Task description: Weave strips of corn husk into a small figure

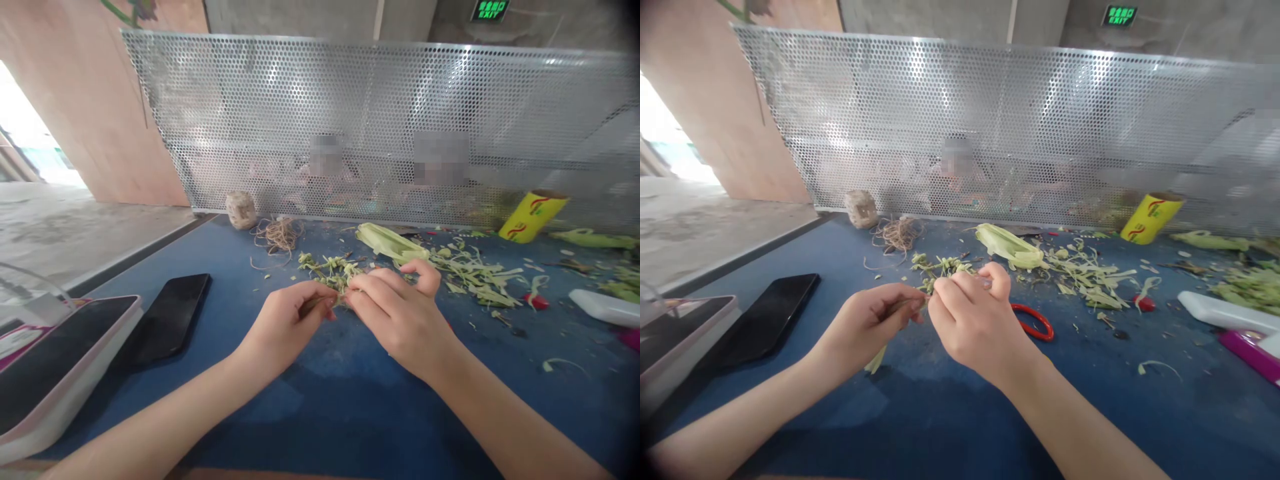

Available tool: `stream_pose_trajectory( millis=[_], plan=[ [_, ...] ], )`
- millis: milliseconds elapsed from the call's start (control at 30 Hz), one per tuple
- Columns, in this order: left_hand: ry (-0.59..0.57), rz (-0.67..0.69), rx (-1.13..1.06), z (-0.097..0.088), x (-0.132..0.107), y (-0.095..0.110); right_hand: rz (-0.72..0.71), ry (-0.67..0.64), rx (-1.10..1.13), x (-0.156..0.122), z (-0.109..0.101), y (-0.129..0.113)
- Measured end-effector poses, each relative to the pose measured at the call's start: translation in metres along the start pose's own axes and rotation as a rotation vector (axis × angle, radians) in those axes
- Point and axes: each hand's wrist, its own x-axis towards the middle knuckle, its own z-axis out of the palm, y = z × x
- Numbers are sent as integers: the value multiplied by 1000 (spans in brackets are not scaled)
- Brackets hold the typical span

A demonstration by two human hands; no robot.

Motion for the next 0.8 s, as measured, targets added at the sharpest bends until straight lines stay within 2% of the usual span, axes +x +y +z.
stream_pose_trajectory(
  millis=[233,500,667,800],
  plan=[
    [-18,-27,-34,2,-2,1,89,60,-52,0,5,-6],
    [-79,-115,-281,2,-4,6,37,176,-10,-2,11,-9],
    [-104,-144,-332,1,-3,6,38,95,81,-1,20,-8],
    [-112,-163,-355,1,-2,6,33,65,69,-1,25,-7]
  ],
)
